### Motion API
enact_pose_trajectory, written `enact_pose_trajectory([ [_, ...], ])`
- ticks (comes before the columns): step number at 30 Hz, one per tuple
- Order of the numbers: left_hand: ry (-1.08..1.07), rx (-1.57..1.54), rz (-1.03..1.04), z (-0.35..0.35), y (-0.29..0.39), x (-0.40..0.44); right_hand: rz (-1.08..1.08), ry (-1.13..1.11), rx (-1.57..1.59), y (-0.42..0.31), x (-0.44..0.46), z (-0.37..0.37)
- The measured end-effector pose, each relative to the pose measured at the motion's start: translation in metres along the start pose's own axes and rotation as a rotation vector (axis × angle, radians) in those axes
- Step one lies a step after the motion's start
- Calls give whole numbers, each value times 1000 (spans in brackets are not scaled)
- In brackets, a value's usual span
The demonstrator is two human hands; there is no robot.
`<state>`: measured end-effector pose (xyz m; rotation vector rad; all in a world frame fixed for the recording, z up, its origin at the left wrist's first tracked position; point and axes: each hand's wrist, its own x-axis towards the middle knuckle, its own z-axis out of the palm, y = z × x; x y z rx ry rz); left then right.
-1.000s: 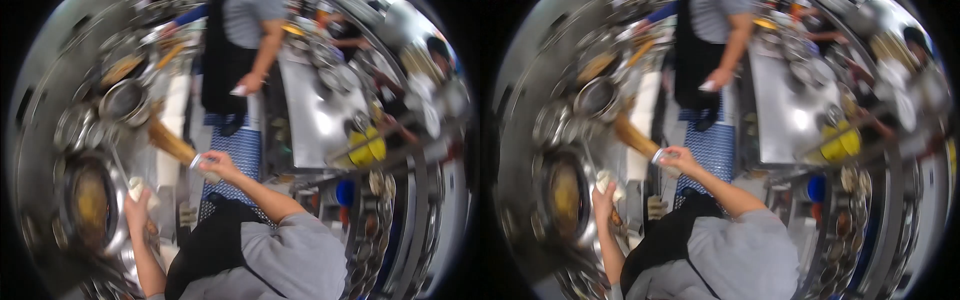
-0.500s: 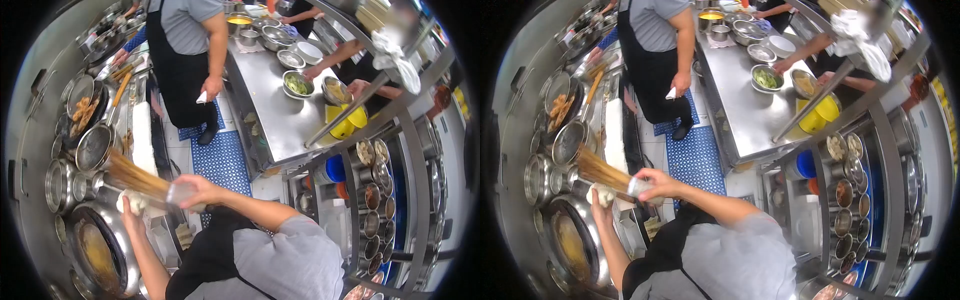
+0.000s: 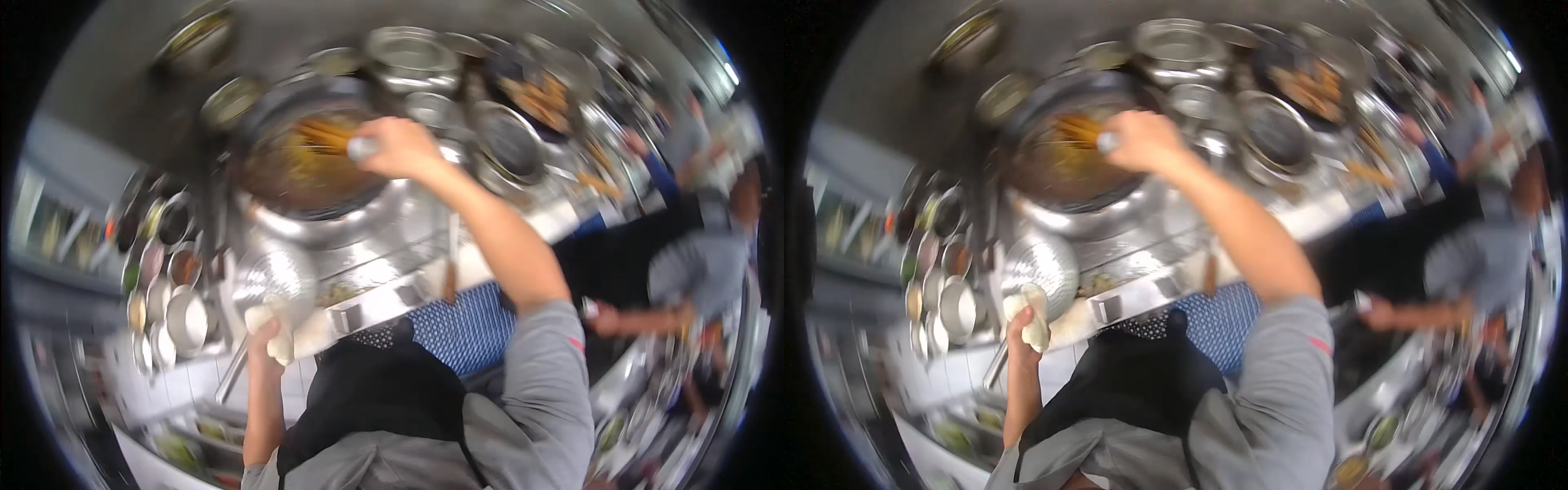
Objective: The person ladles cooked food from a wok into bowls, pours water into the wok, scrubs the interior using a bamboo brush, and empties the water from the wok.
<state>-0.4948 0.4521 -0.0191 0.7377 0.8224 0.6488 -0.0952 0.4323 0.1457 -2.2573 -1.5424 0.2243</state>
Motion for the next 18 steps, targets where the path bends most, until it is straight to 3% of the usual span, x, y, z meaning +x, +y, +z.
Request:
enact_pose_trajectory([
  [3,243,-101,42,-38,-13,-48,-27,-254,2,-7,39,1],
  [4,256,-115,28,-50,-21,-61,-30,-377,54,-15,47,8],
  [6,262,-135,-6,-69,-30,-76,96,-415,156,-37,65,41],
  [7,334,-125,52,-54,-28,-79,54,-332,102,-35,85,71],
  [10,277,-82,-92,-62,-37,-71,253,-61,219,-39,153,139],
  [13,194,20,-158,-59,-27,-56,371,-103,385,-68,138,110],
  [18,161,13,-116,-70,-10,-50,145,-237,168,-60,81,99],
])
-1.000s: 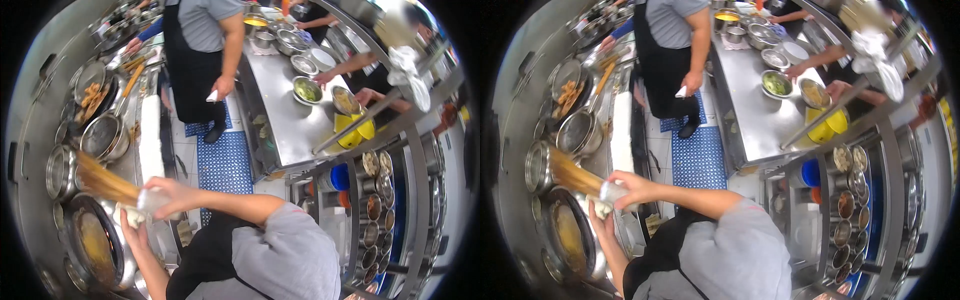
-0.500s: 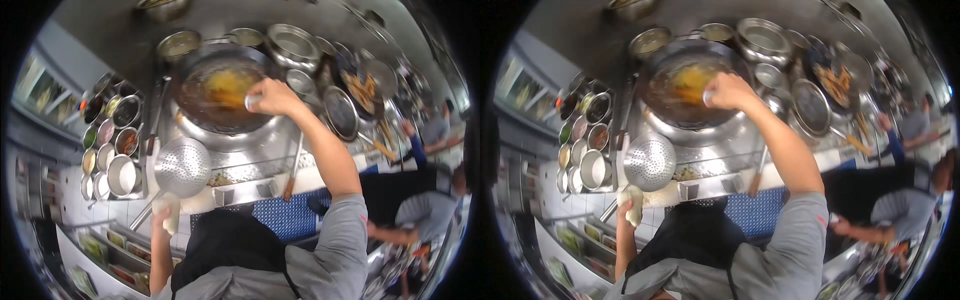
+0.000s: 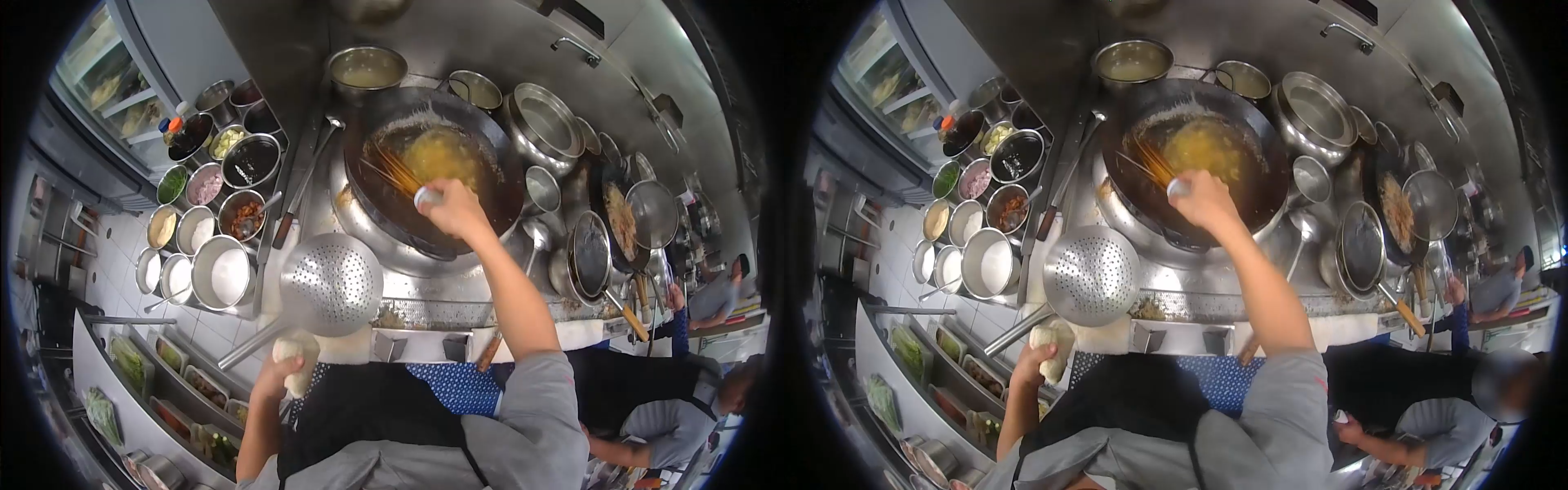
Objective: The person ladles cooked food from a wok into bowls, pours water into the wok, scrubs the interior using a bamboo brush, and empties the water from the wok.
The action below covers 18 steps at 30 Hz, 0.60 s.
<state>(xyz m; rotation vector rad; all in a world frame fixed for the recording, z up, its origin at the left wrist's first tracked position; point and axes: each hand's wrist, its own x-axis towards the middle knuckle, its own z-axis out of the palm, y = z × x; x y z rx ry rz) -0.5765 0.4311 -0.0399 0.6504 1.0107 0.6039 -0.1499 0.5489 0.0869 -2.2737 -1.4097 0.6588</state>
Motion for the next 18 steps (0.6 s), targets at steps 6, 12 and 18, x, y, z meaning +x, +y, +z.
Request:
enact_pose_trajectory([
  [6,-89,70,-31,-5,15,20,180,289,287,-18,98,16],
  [12,-112,11,-9,-19,15,17,45,-143,293,-20,1,-4],
  [18,-131,25,-54,-29,26,16,65,81,212,7,94,5],
])
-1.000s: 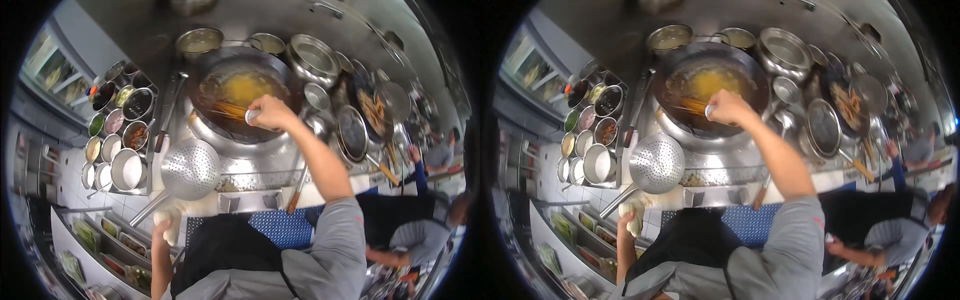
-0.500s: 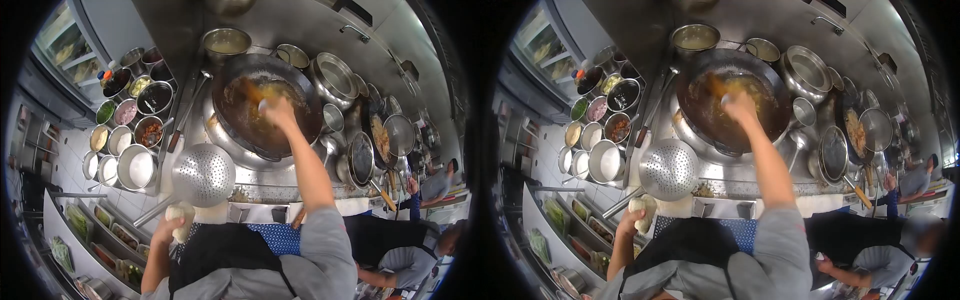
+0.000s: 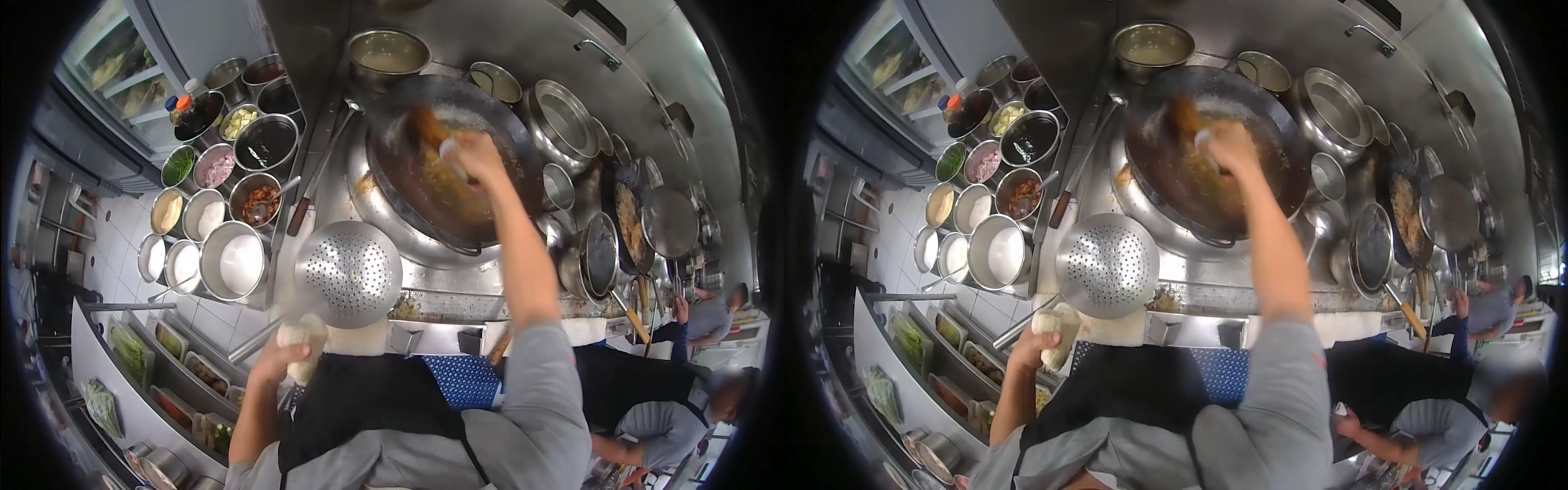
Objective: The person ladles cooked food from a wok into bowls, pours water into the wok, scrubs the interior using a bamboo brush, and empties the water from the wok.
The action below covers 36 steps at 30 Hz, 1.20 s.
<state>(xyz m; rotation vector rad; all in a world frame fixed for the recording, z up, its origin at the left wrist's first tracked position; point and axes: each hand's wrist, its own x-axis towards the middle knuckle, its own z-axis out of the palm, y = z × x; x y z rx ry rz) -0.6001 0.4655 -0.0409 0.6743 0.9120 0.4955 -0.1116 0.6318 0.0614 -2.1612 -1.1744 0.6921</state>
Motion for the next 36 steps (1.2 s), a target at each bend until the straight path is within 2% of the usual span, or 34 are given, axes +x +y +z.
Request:
enact_pose_trajectory([
  [1,-20,20,9,6,2,5,92,161,120,-10,5,12],
  [4,-31,105,24,4,1,8,183,-69,228,-28,-24,10],
  [5,-27,111,34,3,2,5,120,-103,214,-32,-58,4],
  [7,2,109,53,1,8,-7,81,-312,63,-31,-110,-33],
  [8,0,110,88,7,15,-8,-43,-338,-74,-21,-123,-55],
  [10,-3,117,132,24,28,-8,-16,-357,-457,-21,-130,-89],
  [11,4,185,113,37,34,2,89,-289,-487,-26,-126,-89],
  [12,-96,372,152,60,48,17,1,-296,-438,6,-91,-82],
  [13,-198,557,192,90,60,32,92,-197,-382,-7,-90,-73],
  [14,-245,805,446,125,68,44,31,-104,-312,13,-70,-58],
  [15,-283,1044,715,160,73,58,-42,-167,-298,17,-61,-50],
  [17,-288,1322,1190,209,65,91,44,-167,-204,1,-102,-41],
  [20,-260,1493,1227,254,42,131,30,-317,-270,4,-147,-72],
  [22,-247,1520,1148,277,36,138,3,-332,-540,-1,-167,-110],
  [24,-218,1533,1092,289,32,149,-66,-223,-894,36,-143,-129],
  [26,-172,1534,1057,295,24,160,-56,-87,-934,70,-91,-130],
  [27,-148,1452,1135,292,21,163,-55,-21,-951,81,-61,-129],
  [29,-141,1479,1147,291,21,170,-34,84,-785,69,0,-102],
  [30,-137,1468,1134,291,20,166,-69,58,-712,59,23,-88],
  [32,-118,1464,1118,292,20,164,-82,89,-635,29,27,-54],
  [36,-136,1463,1111,291,27,156,-231,101,-692,47,-15,-23],
])
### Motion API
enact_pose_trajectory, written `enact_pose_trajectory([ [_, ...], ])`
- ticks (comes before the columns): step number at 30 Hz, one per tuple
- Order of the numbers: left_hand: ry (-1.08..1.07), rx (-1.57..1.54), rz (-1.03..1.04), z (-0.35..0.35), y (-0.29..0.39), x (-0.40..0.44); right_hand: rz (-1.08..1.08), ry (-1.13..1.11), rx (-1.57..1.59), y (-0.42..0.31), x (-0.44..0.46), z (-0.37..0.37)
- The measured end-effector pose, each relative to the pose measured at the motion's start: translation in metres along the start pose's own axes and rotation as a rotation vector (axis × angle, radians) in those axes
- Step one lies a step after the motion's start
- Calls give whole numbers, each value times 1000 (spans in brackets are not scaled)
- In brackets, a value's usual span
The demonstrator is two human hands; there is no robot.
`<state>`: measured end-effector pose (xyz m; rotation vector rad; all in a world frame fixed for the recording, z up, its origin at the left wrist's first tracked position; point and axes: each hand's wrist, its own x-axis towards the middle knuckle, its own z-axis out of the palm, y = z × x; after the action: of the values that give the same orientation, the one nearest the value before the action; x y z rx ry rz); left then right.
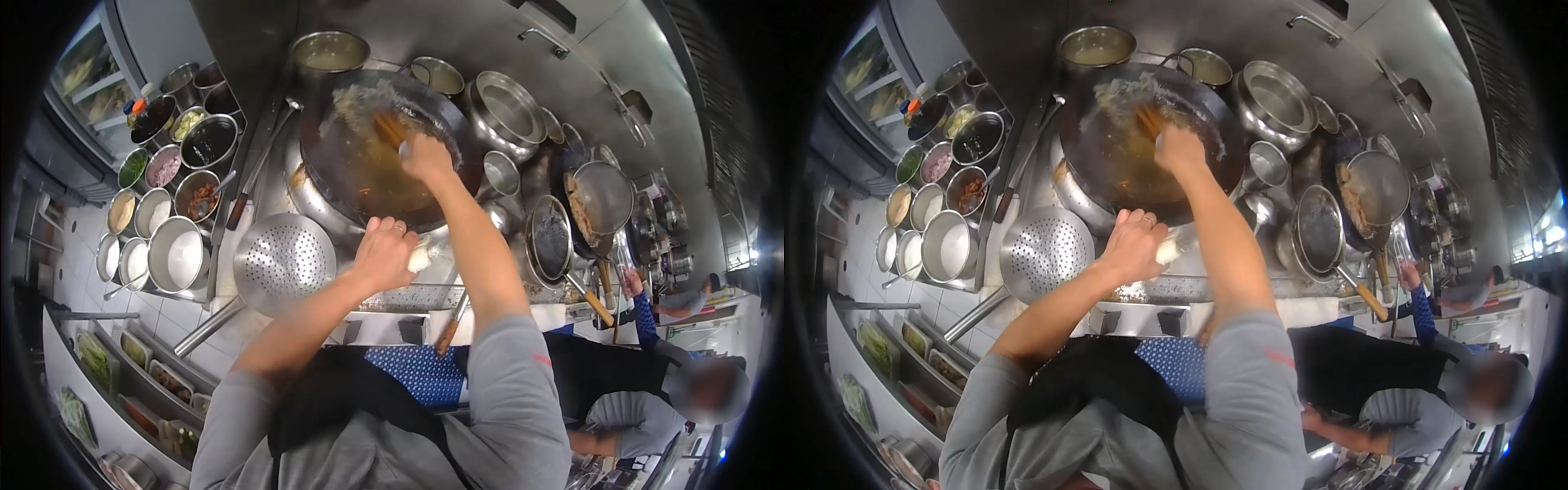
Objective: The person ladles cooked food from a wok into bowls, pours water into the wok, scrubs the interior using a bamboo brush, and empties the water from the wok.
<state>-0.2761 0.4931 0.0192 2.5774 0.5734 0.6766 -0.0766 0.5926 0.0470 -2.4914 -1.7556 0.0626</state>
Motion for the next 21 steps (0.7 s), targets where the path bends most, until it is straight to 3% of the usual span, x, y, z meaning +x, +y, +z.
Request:
enact_pose_trajectory([
  [4,38,-47,37,-3,-11,-3,-73,-68,-221,17,-77,-46],
  [6,39,-53,46,-1,-13,-3,48,-199,-263,45,-68,-45],
  [9,29,-46,33,1,-15,1,137,57,-57,74,4,-17],
  [11,-3,-47,29,-3,-12,-1,250,7,250,24,35,-36],
  [12,6,-51,33,-3,-12,-3,239,-102,306,1,39,-40],
  [14,23,-62,54,-3,-15,-4,217,1,390,-33,34,-14],
  [15,-19,-114,41,-9,-14,-7,278,-79,446,-52,14,-20],
  [20,179,-399,31,-63,-15,-78,0,-233,98,-31,-78,-42],
  [21,72,-595,-185,-78,-15,-100,19,-263,-21,-22,-79,-48],
])
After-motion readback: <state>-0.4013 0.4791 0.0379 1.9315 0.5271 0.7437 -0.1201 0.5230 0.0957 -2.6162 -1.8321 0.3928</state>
